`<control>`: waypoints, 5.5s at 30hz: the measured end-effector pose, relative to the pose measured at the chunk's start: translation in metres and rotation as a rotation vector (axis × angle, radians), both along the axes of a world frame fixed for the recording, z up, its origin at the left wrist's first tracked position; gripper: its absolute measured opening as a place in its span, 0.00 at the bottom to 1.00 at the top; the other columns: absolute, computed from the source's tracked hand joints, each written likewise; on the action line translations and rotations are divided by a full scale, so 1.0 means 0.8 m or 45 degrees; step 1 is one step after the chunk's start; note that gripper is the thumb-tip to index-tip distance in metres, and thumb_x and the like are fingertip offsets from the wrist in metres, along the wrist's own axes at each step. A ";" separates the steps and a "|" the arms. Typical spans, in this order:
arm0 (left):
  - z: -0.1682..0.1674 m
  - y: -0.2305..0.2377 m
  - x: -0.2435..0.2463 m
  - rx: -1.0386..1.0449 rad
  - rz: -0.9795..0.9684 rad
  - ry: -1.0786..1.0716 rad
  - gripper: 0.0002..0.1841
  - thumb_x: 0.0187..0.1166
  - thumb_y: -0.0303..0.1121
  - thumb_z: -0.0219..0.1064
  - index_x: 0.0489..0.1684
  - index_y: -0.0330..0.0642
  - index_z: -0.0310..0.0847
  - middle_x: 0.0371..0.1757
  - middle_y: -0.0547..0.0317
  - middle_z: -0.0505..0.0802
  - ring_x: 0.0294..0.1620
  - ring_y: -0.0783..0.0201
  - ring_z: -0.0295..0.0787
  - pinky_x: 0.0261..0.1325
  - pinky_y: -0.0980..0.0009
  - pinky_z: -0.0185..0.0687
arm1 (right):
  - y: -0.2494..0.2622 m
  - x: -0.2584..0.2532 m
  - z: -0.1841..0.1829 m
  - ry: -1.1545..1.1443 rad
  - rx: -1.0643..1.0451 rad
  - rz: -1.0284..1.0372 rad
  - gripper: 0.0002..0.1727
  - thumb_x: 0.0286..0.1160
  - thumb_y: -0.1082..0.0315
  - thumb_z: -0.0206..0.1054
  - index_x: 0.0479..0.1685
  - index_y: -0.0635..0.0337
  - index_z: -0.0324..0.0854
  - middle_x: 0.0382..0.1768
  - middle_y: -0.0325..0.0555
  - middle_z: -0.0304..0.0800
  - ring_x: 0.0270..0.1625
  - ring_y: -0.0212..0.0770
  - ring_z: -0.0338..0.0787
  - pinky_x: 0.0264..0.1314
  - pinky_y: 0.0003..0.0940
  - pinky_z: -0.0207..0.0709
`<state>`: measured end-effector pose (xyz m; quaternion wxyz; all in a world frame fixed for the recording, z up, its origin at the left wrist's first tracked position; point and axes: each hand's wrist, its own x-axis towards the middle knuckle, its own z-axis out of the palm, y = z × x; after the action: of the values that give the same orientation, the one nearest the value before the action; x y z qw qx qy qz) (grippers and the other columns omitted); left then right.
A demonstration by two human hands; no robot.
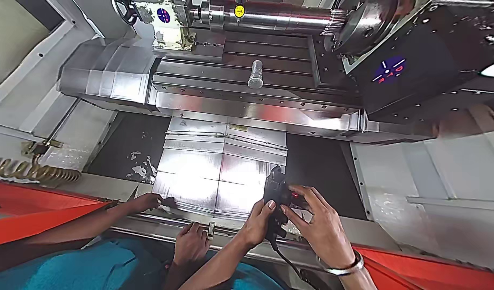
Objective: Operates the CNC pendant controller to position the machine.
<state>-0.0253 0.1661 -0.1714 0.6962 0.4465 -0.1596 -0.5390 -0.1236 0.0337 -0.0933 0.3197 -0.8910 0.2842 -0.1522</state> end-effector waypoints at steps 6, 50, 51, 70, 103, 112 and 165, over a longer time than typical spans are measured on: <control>0.006 0.000 -0.001 0.021 -0.023 0.042 0.41 0.76 0.75 0.53 0.59 0.40 0.76 0.37 0.65 0.93 0.34 0.69 0.93 0.39 0.68 0.92 | 0.003 -0.003 0.002 -0.041 -0.014 0.014 0.27 0.63 0.52 0.77 0.63 0.51 0.88 0.63 0.45 0.90 0.60 0.33 0.91 0.58 0.29 0.88; 0.032 0.008 -0.033 0.012 -0.125 -0.090 0.37 0.82 0.69 0.51 0.63 0.39 0.73 0.39 0.67 0.94 0.38 0.72 0.93 0.45 0.69 0.92 | 0.041 -0.052 0.028 0.061 -0.197 -0.116 0.27 0.75 0.50 0.63 0.66 0.60 0.81 0.48 0.48 0.93 0.37 0.46 0.95 0.35 0.50 0.89; 0.029 0.009 -0.036 0.008 -0.137 -0.099 0.38 0.81 0.70 0.51 0.64 0.38 0.73 0.40 0.67 0.94 0.39 0.73 0.93 0.47 0.70 0.91 | 0.046 -0.055 0.030 -0.004 -0.226 -0.085 0.23 0.71 0.56 0.64 0.62 0.58 0.84 0.56 0.51 0.90 0.46 0.48 0.93 0.42 0.50 0.88; 0.028 0.013 -0.063 0.011 -0.258 -0.207 0.47 0.72 0.78 0.53 0.63 0.36 0.75 0.43 0.63 0.95 0.44 0.71 0.94 0.53 0.68 0.91 | 0.055 -0.103 0.032 -0.025 -0.183 -0.390 0.37 0.79 0.32 0.56 0.59 0.60 0.84 0.43 0.51 0.91 0.42 0.51 0.92 0.40 0.52 0.86; 0.074 0.013 -0.072 -0.356 -0.567 -0.216 0.43 0.73 0.75 0.56 0.64 0.39 0.75 0.46 0.72 0.94 0.48 0.79 0.91 0.58 0.73 0.88 | 0.129 -0.146 0.084 -0.128 -0.154 -0.727 0.42 0.77 0.29 0.58 0.72 0.58 0.80 0.54 0.46 0.94 0.47 0.36 0.95 0.49 0.42 0.91; 0.107 -0.022 -0.053 -0.770 -0.885 -0.238 0.51 0.72 0.79 0.48 0.83 0.45 0.68 0.86 0.55 0.74 0.88 0.58 0.65 0.88 0.58 0.61 | 0.188 -0.131 0.073 -0.070 0.227 -0.823 0.55 0.58 0.44 0.82 0.85 0.65 0.63 0.70 0.54 0.86 0.69 0.45 0.88 0.71 0.48 0.81; 0.044 0.113 0.133 -0.180 -0.970 -0.724 0.27 0.90 0.38 0.50 0.81 0.27 0.65 0.61 0.43 0.91 0.56 0.53 0.92 0.61 0.54 0.88 | 0.042 -0.122 0.350 -0.517 -0.815 -2.479 0.67 0.53 0.19 0.70 0.86 0.62 0.52 0.76 0.67 0.68 0.70 0.63 0.81 0.66 0.56 0.77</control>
<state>0.0811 0.2563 -0.1359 0.4066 0.4373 -0.5322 -0.6002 -0.2215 0.0674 0.1863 -0.1503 -0.2775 0.7668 -0.5590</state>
